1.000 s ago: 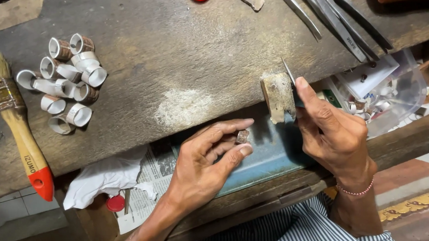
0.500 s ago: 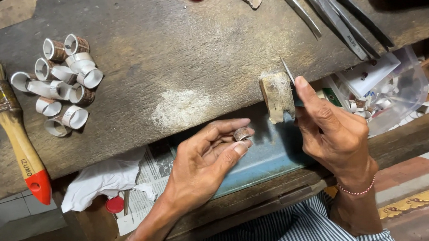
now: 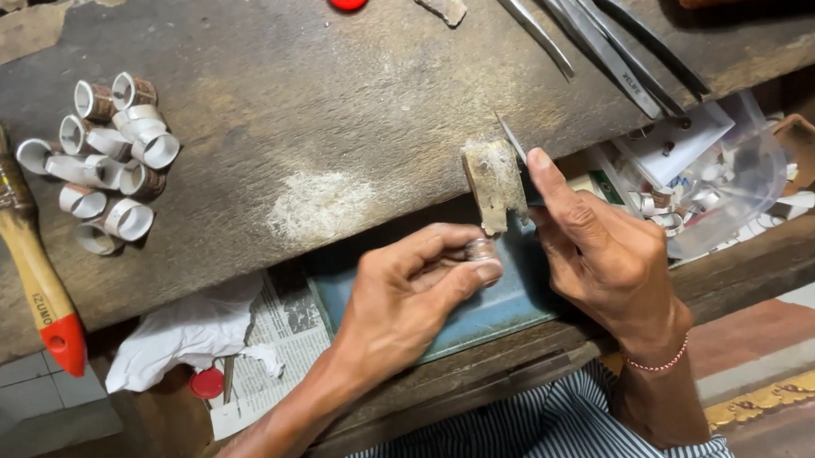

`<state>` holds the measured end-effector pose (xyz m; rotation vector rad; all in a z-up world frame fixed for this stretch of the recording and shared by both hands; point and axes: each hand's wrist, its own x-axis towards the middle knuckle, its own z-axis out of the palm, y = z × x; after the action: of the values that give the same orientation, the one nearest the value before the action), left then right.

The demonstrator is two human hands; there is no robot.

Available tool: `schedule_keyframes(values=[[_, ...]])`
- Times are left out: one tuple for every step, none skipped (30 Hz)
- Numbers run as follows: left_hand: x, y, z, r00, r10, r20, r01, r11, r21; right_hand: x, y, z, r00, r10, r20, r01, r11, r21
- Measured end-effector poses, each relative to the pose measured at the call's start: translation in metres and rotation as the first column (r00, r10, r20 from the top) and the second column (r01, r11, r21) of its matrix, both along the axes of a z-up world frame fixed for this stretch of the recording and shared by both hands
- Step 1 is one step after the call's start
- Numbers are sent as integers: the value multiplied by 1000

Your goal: Filing and smoothing a metal ring band at a jewelry workbench using a hand file and a brush.

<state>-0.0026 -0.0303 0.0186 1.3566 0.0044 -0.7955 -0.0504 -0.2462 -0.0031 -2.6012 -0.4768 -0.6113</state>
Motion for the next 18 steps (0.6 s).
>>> schedule_keyframes(values=[[-2,-2,-2,1000,5,2,-5,1000,4,0,-1,-3,1000,5,2,-5,1000,4],[-3,-4,-4,1000,4,1,-4,998,-62,-2,-3,-5,1000,7,-14,-7,1000,4],[-5,-7,-7,1000,3,1,-3,992,-128,-3,-5,-8,1000,9,-30,-9,1000,5],[-4,-8,-5,1000,2,-2,-2,992,-128,-4,-5,-7,999,8,-32,-8,1000,4],[-2,-9,-4,1000,-4,2,5,992,-127,-4,-6,-7,999,8,-40,-8,1000,4],[0,-10,-3,1000,-11,10,13,992,-126,-4,-5,-6,999,7,-44,-7,1000,4],[0,-11,-2,1000,-13,11,14,992,-126,-4,-6,-7,999,6,-43,-6,1000,4],[1,-12,-2,993,-1,119,18,989,-146,-5,-6,-8,999,3,-39,-4,1000,-16],[2,-13,-1,974,14,225,24,986,-166,-5,-7,-8,999,0,-35,-1,999,-36],[0,-12,-4,975,10,224,28,985,-167,-5,-7,-7,999,-4,-36,3,999,-38],[0,-11,-8,948,21,316,29,988,-151,-4,-6,-6,999,-6,-38,5,1000,-26],[-2,-10,-11,914,31,405,25,991,-133,-4,-5,-5,999,-5,-41,4,1000,-13],[-2,-9,-13,915,30,402,27,991,-134,-4,-6,-8,999,-7,-43,6,1000,-14],[-3,-8,-15,898,49,437,6,992,-124,-4,-8,-10,999,4,-50,-4,1000,-7],[-4,-6,-18,880,67,470,-15,993,-115,-5,-8,-12,998,14,-57,-14,1000,1],[-3,-5,-19,881,73,467,-19,993,-118,-4,-6,-8,998,18,-60,-18,1000,-2],[-3,-5,-21,838,86,538,-36,994,-102,-3,-3,-5,998,13,-58,-12,1000,8],[-3,-4,-22,789,95,607,-54,995,-86,-2,-1,-1,998,7,-55,-6,1000,19]])
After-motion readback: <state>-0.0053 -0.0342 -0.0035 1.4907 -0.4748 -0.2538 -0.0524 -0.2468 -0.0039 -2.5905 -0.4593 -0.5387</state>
